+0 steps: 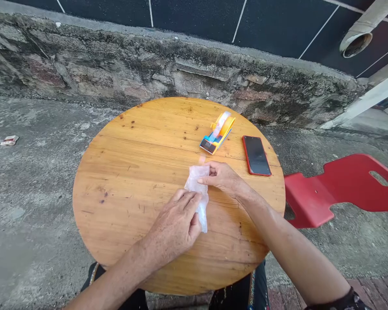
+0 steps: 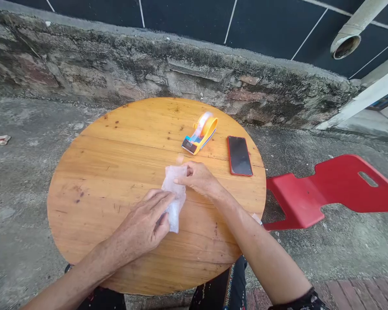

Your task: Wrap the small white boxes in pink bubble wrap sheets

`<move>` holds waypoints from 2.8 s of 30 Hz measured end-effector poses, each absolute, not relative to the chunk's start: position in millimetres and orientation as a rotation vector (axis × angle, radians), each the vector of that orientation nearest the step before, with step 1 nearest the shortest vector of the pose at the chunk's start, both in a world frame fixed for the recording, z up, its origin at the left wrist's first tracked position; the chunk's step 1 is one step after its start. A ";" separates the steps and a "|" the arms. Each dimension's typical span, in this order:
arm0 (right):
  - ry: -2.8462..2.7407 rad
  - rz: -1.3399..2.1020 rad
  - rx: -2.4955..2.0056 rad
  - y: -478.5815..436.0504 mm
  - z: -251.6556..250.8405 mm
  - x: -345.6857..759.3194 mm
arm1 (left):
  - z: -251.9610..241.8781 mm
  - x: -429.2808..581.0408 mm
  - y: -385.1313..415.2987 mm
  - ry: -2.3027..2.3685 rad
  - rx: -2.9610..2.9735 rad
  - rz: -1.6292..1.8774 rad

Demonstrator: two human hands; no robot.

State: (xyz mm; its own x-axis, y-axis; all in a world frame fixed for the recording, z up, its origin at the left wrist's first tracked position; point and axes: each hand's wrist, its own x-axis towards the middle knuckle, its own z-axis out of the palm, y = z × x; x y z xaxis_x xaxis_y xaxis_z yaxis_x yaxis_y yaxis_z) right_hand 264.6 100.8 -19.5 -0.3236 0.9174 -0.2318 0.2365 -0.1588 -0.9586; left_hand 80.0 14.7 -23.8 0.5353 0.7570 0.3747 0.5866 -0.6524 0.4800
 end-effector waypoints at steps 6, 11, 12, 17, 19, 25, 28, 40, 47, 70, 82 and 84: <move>-1.464 1.547 -1.241 85.8 -15.1 260.8 | -27.8 80.3 12.6 1.121 2.449 0.845; -1.547 1.314 -1.261 59.8 -12.0 254.3 | -28.0 80.5 10.1 1.161 2.439 0.834; -1.557 1.259 -1.274 54.6 -11.5 252.7 | -28.1 80.6 9.7 1.158 2.442 0.844; -1.581 1.005 -1.287 34.2 -9.5 246.2 | -31.9 80.8 6.5 1.162 2.421 0.947; -1.540 1.077 -1.271 29.0 -8.7 244.5 | -35.0 80.6 3.8 1.183 2.369 1.022; -1.461 1.164 -1.243 22.6 -8.0 242.9 | -42.1 80.1 -2.4 1.352 2.282 1.227; -1.480 1.158 -1.242 23.7 -7.8 242.4 | -43.1 81.5 -3.0 1.379 2.198 1.273; -1.748 0.857 -1.221 4.2 -13.9 236.2 | -46.9 89.0 -9.6 1.549 1.902 1.100; -1.923 0.780 -1.028 -7.9 -14.3 245.4 | -43.2 84.0 -5.3 1.403 1.905 1.110; -2.143 0.456 -0.976 -12.4 -50.7 253.0 | -49.8 42.6 2.4 0.927 2.371 1.013; -2.195 0.215 -1.119 -14.6 -51.4 252.7 | -57.6 50.8 -10.6 1.130 2.463 1.071; -2.231 0.194 -1.107 -15.8 -50.9 254.0 | -59.4 51.4 -12.2 1.174 2.480 1.083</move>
